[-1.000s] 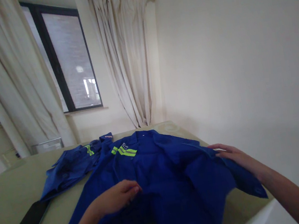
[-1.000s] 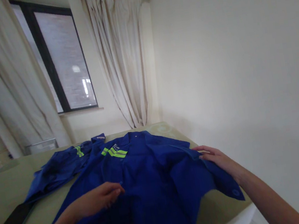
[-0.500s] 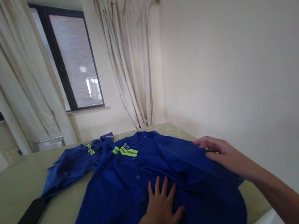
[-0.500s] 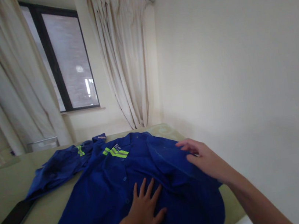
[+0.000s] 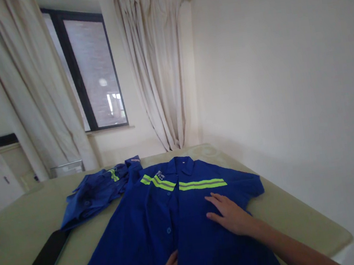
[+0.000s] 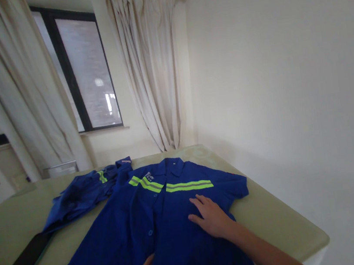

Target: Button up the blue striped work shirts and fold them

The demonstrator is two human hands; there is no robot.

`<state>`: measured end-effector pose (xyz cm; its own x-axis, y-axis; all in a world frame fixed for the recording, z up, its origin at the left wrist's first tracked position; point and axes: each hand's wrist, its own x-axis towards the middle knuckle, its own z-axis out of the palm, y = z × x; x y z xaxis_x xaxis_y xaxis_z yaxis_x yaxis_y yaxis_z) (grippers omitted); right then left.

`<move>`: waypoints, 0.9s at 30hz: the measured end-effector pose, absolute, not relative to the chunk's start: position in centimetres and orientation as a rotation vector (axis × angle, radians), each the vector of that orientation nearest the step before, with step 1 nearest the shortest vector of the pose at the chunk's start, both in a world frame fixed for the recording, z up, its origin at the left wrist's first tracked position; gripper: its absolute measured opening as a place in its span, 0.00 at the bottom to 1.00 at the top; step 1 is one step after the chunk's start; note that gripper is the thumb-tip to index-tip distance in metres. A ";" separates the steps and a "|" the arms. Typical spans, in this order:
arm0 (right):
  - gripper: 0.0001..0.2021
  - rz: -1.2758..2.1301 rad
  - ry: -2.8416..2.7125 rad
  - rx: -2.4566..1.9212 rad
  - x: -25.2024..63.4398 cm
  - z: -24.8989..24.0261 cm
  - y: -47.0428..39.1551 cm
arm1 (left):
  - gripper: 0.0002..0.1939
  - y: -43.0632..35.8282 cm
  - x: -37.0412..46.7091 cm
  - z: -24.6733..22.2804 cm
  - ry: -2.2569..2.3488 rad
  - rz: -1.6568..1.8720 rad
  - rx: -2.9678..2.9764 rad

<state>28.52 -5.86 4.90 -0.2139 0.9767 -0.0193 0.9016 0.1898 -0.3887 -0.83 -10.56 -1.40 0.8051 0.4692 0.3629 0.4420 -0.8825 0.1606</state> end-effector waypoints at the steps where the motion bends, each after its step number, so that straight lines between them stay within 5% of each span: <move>1: 0.38 0.462 -2.247 -1.851 28.6 3.5 -5.2 | 0.22 -9.1 -1.6 -0.8 0.703 0.557 2.934; 11: 0.39 0.252 -2.334 -1.784 30.5 0.4 3.3 | 0.32 -4.0 -2.7 -1.1 1.620 0.404 2.613; 27: 0.31 0.187 -2.324 -1.707 34.0 -0.6 13.7 | 0.19 -0.2 3.5 0.1 1.449 0.874 2.542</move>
<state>34.04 13.71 -0.58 -0.2814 0.9513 0.1256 0.9191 0.3048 -0.2497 3.46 -0.22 0.05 0.3871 0.8135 0.4340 0.7636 -0.5466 0.3436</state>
